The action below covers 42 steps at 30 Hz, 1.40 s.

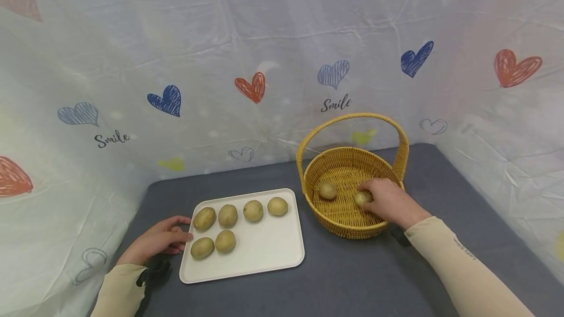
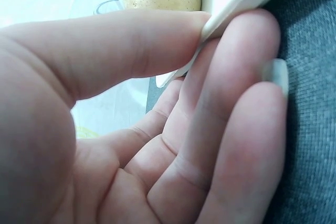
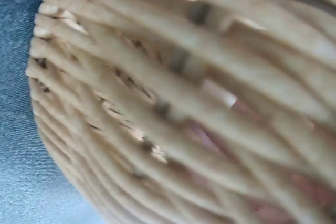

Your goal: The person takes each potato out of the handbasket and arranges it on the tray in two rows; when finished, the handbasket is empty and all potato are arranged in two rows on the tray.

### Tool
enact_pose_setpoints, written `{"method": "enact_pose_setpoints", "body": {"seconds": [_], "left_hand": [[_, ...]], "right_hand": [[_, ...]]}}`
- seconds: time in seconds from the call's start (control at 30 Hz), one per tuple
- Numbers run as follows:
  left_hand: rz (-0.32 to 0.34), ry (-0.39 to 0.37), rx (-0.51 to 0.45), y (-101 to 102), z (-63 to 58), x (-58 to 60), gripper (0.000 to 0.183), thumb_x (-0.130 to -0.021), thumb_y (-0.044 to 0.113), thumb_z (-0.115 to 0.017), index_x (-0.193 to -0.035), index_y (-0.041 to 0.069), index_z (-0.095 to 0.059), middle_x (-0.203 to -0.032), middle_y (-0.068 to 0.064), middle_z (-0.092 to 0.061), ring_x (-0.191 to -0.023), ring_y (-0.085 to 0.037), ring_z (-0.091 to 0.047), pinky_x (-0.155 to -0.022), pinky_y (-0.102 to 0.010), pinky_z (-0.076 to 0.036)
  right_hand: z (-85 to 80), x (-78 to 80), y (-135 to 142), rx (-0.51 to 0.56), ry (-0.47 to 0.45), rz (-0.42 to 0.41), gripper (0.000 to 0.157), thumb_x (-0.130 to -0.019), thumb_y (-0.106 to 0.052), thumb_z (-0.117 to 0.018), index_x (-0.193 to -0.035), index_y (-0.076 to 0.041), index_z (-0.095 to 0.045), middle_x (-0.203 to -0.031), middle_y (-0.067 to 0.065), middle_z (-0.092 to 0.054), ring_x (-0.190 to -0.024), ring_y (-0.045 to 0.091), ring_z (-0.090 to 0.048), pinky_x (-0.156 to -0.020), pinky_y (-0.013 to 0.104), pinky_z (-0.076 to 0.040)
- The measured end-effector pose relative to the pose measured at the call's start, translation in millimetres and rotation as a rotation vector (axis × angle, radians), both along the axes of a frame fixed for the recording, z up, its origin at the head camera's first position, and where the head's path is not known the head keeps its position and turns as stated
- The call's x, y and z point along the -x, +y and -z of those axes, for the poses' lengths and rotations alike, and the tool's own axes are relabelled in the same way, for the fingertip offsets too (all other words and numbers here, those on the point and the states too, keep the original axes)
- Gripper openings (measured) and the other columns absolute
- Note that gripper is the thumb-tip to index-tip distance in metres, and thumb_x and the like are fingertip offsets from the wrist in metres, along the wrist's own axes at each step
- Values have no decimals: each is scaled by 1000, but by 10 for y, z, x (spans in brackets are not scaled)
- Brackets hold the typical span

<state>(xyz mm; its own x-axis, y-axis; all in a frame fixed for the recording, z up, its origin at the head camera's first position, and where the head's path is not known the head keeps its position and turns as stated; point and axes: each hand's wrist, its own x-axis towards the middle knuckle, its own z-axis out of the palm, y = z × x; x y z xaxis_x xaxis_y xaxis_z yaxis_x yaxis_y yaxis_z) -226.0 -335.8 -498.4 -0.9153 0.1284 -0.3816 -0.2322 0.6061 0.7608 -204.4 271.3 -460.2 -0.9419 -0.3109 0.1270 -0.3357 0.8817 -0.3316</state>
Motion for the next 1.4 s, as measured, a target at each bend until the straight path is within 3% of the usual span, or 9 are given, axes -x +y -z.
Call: {"method": "enact_pose_setpoints", "body": {"seconds": [0.4, 0.8, 1.07, 1.27, 1.4], "left_hand": [[2, -2, -6, -15, 5, 6, 67, -96, 25, -82, -150, 0, -52, -87, -7, -72, -78, -19, -73, -71, -36, -62], [-3, -1, -6, -26, 12, -2, 67, -96, 25, -82, -151, 1, -51, -87, -6, -71, -78, -19, -73, -71, -36, -61], [-7, -2, -4, -18, -24, -3, 67, -96, 26, -82, -151, 2, -52, -87, -7, -70, -78, -19, -72, -72, -36, -62], [-19, 2, -8, -29, 2, -9, 67, -95, 26, -82, -150, 3, -52, -87, -7, -71, -77, -19, -72, -71, -36, -61], [-10, 12, -16, -19, -1, -8, 66, -95, 26, -83, -149, 3, -54, -85, -7, -71, -77, -19, -72, -70, -35, -60]], "right_hand": [[-223, -125, -196, 46, 51, 5, 34, -92, -22, -87, -122, -7, -79, -107, 4, -80, -97, 25, -74, -83, 50, -60], [-432, -288, -774, 147, 111, -57, 38, -88, -22, -91, -124, -13, -80, -109, -3, -79, -98, 16, -71, -87, 44, -59], [-410, -316, -1255, 244, 47, -116, 41, -88, -22, -91, -126, -12, -78, -113, -2, -78, -99, 14, -69, -88, 41, -59], [-238, -240, -1688, 276, 17, -195, 43, -86, -19, -93, -125, -11, -78, -108, -4, -76, -93, 14, -68, -83, 31, -57], [-131, -199, -1940, 295, -7, -216, 40, -86, -19, -92, -123, -15, -78, -108, -6, -75, -97, 15, -70, -85, 32, -57]]}}
